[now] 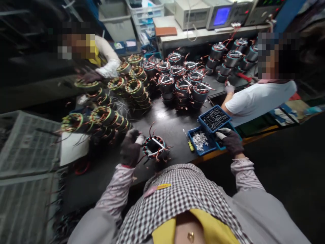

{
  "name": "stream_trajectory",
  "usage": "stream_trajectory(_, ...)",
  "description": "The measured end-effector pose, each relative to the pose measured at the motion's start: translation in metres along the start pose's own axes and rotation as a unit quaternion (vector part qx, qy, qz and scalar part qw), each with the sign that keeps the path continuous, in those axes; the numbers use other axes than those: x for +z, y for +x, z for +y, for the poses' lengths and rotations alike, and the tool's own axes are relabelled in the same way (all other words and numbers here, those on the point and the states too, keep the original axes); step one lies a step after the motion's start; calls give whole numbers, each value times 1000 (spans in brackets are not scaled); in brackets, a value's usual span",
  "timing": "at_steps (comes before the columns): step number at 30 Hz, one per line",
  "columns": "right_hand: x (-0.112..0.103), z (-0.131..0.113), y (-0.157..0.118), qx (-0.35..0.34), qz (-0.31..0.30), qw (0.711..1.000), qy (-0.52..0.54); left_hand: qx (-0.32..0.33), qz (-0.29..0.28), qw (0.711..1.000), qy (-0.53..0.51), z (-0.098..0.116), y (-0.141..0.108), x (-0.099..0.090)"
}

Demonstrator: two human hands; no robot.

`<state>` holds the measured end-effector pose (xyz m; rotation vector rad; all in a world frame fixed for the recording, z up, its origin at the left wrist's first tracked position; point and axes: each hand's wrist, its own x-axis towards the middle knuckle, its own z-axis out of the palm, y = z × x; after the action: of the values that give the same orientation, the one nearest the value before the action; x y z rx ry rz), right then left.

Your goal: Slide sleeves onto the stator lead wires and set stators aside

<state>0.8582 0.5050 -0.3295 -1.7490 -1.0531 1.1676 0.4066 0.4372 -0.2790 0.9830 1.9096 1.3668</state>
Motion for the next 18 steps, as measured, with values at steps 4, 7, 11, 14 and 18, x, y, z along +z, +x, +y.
stream_trajectory(4, 88, -54, -52, -125, -189, 971, -74, -14, -224, 971, -82, 35, -23, 21)
stream_trajectory(7, 151, -78, -84, -255, -266, 915, -165, -12, -349, 926, -142, 40, -35, 42)
stream_trajectory(11, 199, -83, -109, -283, -270, 894, -219, -90, -302, 916, -247, 21, -40, 37)
stream_trajectory(14, 212, -76, -117, -188, -308, 924, -126, -179, -230, 908, -301, 6, -44, 20)
stream_trajectory(18, 217, -70, -118, -135, -285, 949, 16, -195, -160, 913, -320, -1, -43, 9)
